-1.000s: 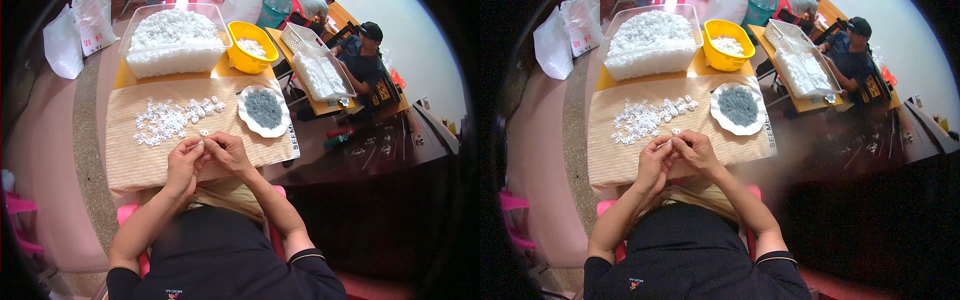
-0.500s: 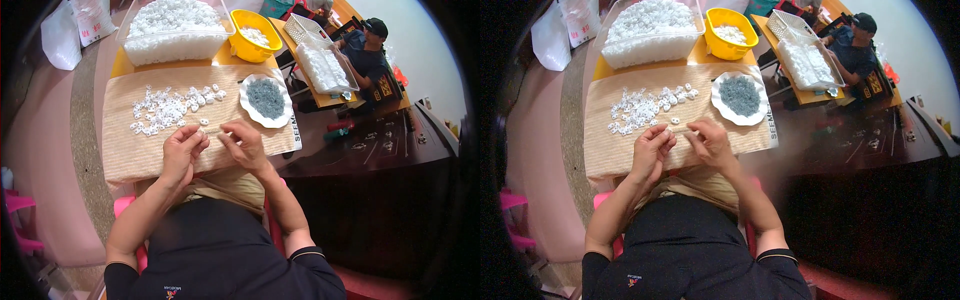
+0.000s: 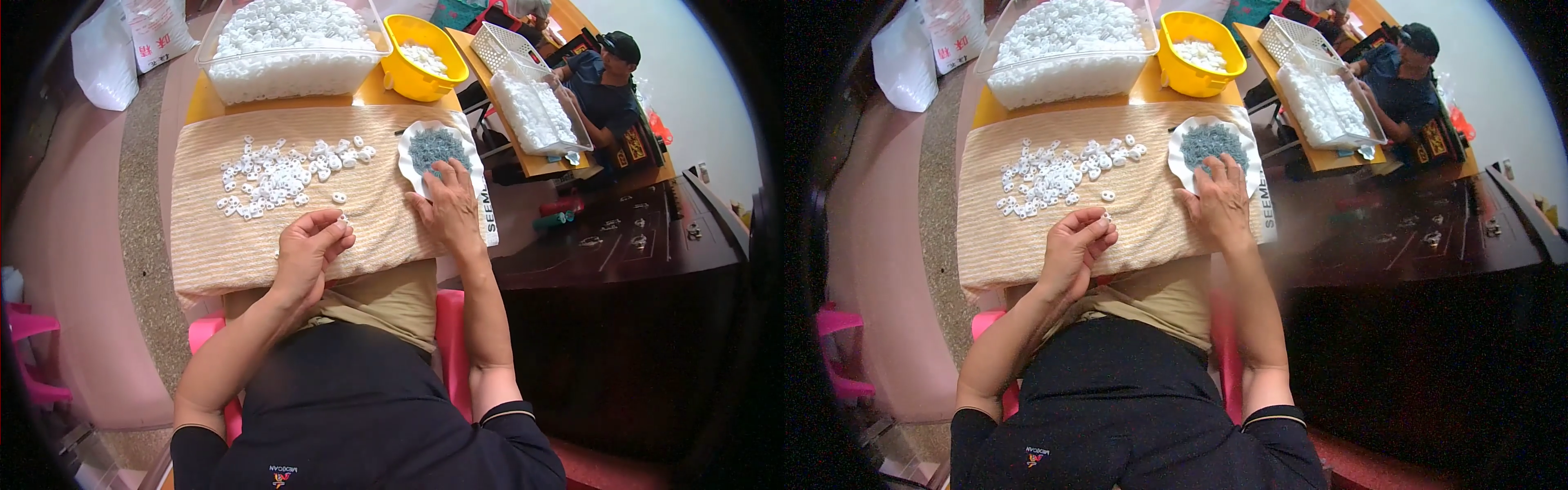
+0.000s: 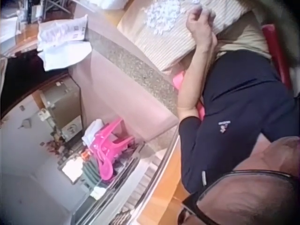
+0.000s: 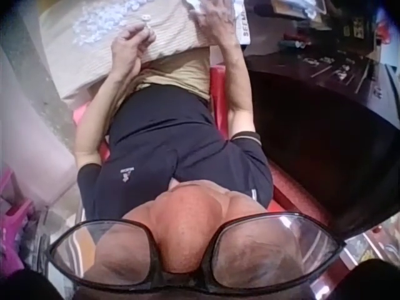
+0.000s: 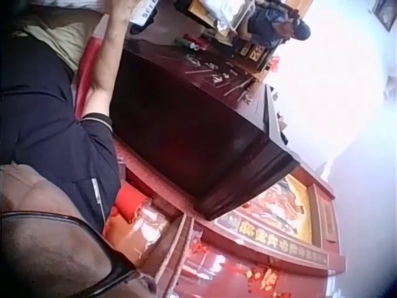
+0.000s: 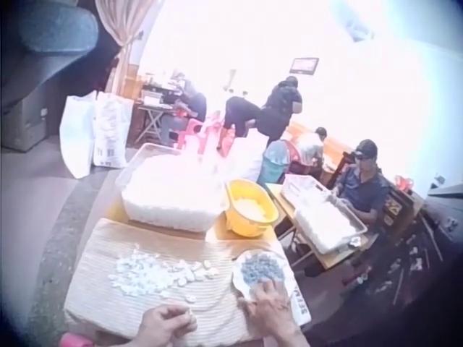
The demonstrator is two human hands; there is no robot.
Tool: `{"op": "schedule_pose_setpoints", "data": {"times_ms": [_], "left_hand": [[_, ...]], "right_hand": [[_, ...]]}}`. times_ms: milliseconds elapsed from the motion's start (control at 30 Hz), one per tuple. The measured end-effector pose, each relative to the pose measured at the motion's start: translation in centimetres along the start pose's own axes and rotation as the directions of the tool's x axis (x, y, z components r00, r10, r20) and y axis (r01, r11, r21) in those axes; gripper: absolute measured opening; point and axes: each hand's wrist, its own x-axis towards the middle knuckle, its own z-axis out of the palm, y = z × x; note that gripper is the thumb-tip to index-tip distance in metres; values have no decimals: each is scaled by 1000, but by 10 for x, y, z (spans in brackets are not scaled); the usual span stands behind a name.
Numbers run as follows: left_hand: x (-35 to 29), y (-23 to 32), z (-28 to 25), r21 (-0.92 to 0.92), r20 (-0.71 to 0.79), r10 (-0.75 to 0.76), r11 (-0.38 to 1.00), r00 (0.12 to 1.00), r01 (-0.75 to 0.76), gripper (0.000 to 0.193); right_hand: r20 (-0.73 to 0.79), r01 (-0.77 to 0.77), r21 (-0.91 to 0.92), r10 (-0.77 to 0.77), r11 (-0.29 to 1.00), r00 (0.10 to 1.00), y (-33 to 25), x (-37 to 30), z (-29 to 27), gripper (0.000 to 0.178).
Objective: Assembling small white plastic ring-like parts with tiny grey inserts.
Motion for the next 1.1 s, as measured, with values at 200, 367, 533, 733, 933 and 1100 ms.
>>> {"op": "schedule_pose_setpoints", "data": {"times_ms": [200,367,533,733,933,1100], "left_hand": [[0,0,0,5,6,-8,1000,1000,8,18],[0,-2,0,8,5,-10,1000,1000,10,18],[-1,-2,0,11,6,-20,1000,1000,20,18],[-1,-3,0,1,13,-27,1000,1000,27,17],[-1,-4,1,10,12,-31,999,999,30,17],[-1,-4,1,11,9,-36,999,999,36,17]], "right_hand": [[23,-31,69,30,997,999,2,-5,7,38],[-6,-38,112,39,993,999,3,-2,7,40],[9,-18,104,17,994,1000,5,-3,11,43],[-45,-6,135,12,991,999,7,-4,16,39],[-84,-33,237,54,971,995,8,-3,19,35],[-88,-10,286,36,958,996,10,0,18,32]]}}
